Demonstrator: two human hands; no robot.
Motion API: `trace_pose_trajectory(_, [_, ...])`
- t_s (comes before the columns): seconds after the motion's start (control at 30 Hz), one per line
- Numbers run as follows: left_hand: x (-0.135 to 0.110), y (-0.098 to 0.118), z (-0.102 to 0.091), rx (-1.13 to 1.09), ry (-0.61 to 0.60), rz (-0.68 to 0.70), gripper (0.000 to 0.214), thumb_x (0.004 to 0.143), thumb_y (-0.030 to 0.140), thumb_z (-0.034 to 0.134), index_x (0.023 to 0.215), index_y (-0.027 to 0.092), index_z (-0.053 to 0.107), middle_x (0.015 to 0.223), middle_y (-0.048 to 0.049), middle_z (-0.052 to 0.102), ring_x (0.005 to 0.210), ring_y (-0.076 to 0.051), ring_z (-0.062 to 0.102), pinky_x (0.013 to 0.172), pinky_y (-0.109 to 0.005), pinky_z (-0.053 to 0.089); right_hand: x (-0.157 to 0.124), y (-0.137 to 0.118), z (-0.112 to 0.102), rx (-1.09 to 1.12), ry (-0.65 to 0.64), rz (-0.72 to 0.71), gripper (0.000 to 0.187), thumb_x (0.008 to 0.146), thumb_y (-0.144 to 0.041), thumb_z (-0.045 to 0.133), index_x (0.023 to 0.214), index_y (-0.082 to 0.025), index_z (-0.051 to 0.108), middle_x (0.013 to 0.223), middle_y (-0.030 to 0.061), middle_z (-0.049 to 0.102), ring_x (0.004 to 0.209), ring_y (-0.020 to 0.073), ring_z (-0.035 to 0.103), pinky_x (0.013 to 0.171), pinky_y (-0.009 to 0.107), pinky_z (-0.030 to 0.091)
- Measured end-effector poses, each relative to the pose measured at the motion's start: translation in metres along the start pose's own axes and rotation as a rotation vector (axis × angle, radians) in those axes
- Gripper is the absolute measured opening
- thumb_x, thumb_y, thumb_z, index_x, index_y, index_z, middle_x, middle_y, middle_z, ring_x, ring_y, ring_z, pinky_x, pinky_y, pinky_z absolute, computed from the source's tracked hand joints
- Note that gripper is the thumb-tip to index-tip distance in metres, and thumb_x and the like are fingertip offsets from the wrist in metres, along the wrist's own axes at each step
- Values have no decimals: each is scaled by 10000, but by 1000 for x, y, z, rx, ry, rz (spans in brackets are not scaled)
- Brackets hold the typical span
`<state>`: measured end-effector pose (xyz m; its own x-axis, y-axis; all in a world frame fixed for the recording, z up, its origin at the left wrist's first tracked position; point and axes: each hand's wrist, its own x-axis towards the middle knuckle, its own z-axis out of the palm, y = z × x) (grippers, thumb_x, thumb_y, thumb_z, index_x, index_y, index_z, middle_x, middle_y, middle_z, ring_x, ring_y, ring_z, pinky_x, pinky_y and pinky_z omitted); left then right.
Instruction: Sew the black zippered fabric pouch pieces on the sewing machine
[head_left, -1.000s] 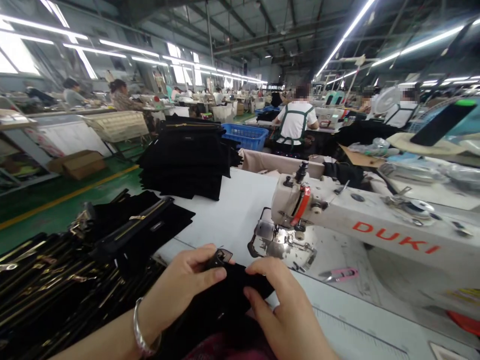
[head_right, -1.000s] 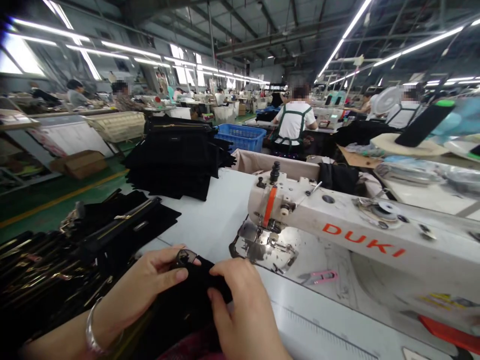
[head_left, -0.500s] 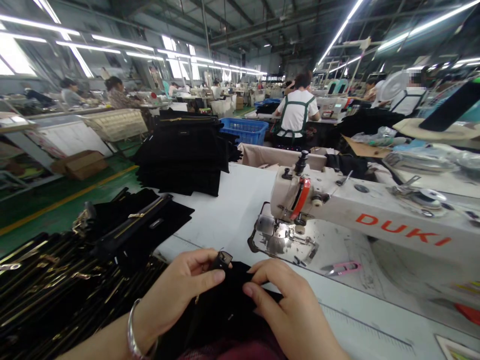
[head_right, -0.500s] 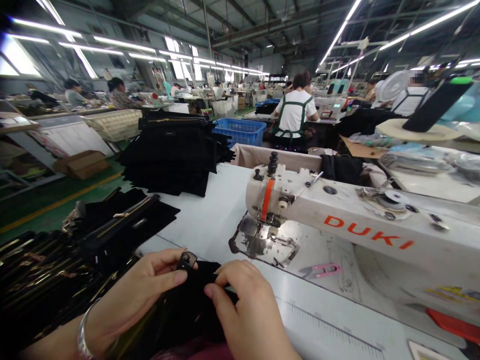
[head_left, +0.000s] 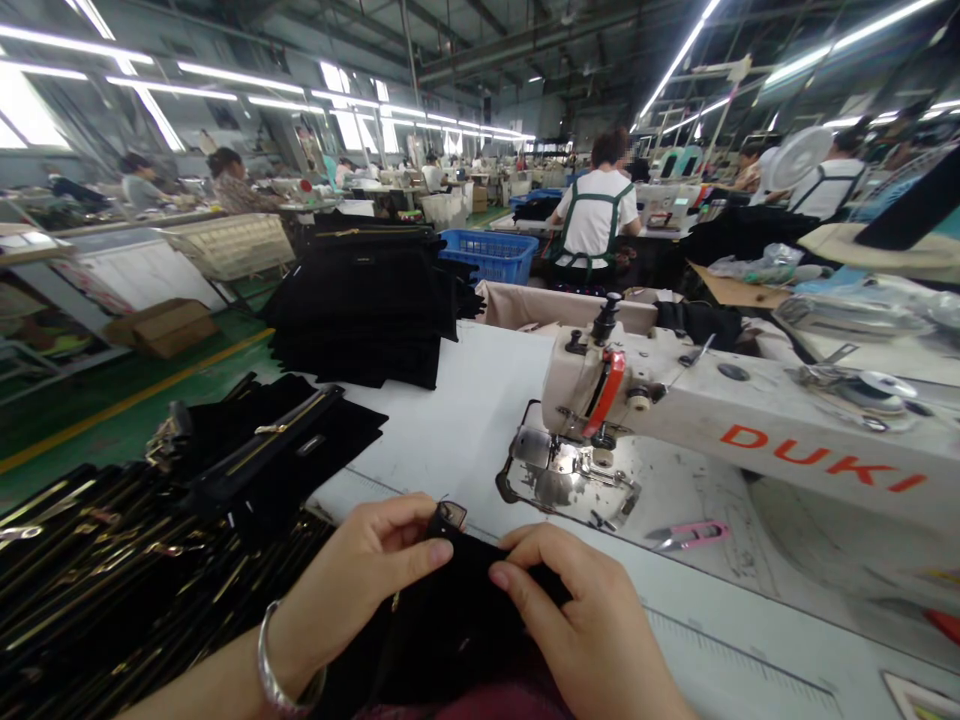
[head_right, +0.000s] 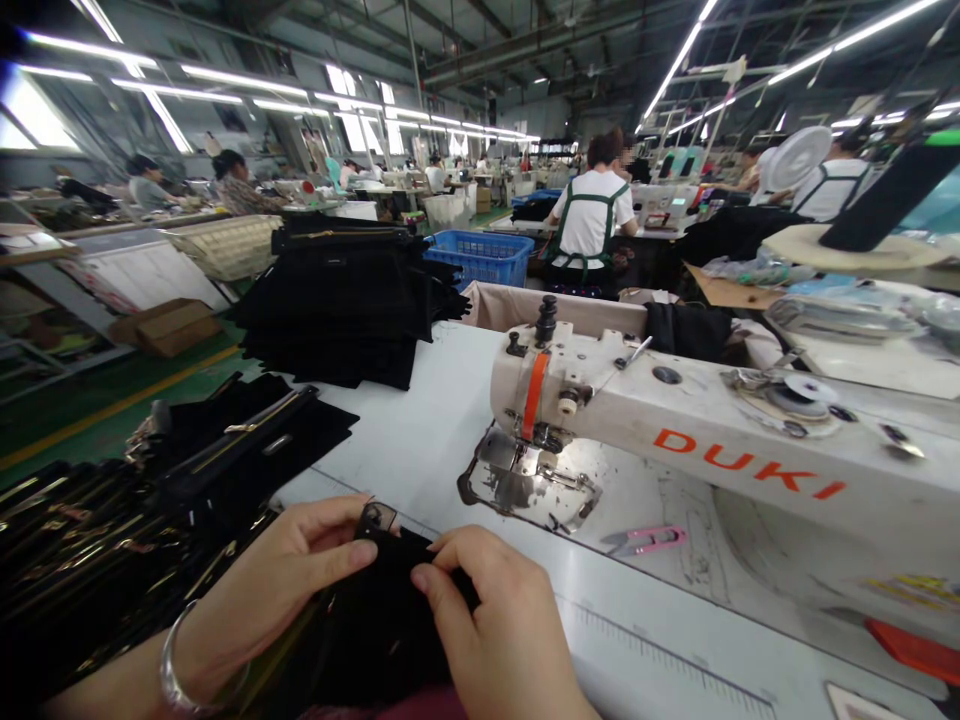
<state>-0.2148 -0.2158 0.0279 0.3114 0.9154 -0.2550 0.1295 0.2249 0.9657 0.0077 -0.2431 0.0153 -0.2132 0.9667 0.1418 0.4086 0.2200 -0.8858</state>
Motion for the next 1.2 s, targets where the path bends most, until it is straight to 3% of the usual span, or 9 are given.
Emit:
trace_pose_trajectory(0.1, [0, -2, -1, -58, -24, 23, 277, 778, 270, 772, 1033, 194, 694, 954, -23, 668, 933, -204, 605, 836, -284, 498, -1, 1, 0, -12, -8, 27, 122, 916, -283, 588, 802, -246, 610, 813, -55, 671, 713, 117, 626, 653, 216, 449])
trace_pose_trajectory(0.27, [1, -2, 1, -29, -13, -2, 167, 795, 288, 756, 889, 162, 699, 875, -19, 632, 824, -166, 565, 732, -247, 482, -2, 2, 0, -15, -15, 30, 125, 918, -293, 588, 808, -238, 610, 829, -38, 678, 731, 129, 630, 654, 224, 448])
trace_pose_trajectory(0.43, [0, -2, 5, -32, 0, -27, 189, 790, 308, 758, 821, 148, 662, 775, -2, 590, 731, -135, 524, 666, -229, 449, -3, 2, -1, -21, -20, 10, 116, 919, -277, 581, 814, -239, 612, 870, -36, 687, 765, 129, 635, 697, 231, 451])
trace_pose_trajectory(0.8, [2, -2, 2, -112, -70, -131, 250, 775, 308, 757, 914, 132, 647, 850, -31, 639, 755, -153, 580, 687, -247, 461, -2, 2, 5, -46, -36, 48, 126, 858, -198, 570, 736, -219, 551, 779, -32, 654, 732, 140, 604, 673, 240, 430])
trace_pose_trajectory(0.93, [7, 3, -1, 5, -78, -142, 274, 782, 362, 726, 909, 137, 634, 831, -31, 649, 740, -162, 590, 667, -246, 455, -3, 5, 5, -13, -19, 61, 119, 796, -117, 590, 745, -216, 548, 734, -49, 627, 680, 119, 586, 644, 222, 437])
trace_pose_trajectory(1.0, [13, 9, -3, 113, -115, -144, 255, 794, 377, 693, 892, 148, 635, 814, -18, 653, 714, -156, 585, 648, -238, 445, -6, 7, 2, 41, -69, -40, 159, 793, -70, 565, 804, -223, 611, 772, -44, 642, 724, 115, 609, 677, 208, 463])
trace_pose_trajectory(1.1, [31, 18, -8, 325, -232, -115, 203, 807, 353, 644, 864, 158, 649, 788, 4, 659, 720, -155, 593, 653, -224, 436, -10, 14, 1, 106, -238, -239, 432, 814, 9, 459, 1064, -268, 675, 975, -33, 702, 887, 104, 660, 800, 186, 498])
trace_pose_trajectory(1.2, [66, 17, -10, 696, -334, -29, 159, 822, 304, 595, 807, 158, 658, 714, 19, 653, 669, -148, 595, 601, -210, 427, -3, 27, 11, -121, -314, -330, 504, 856, 16, 459, 1241, -273, 607, 1097, -27, 706, 948, 108, 668, 854, 184, 504])
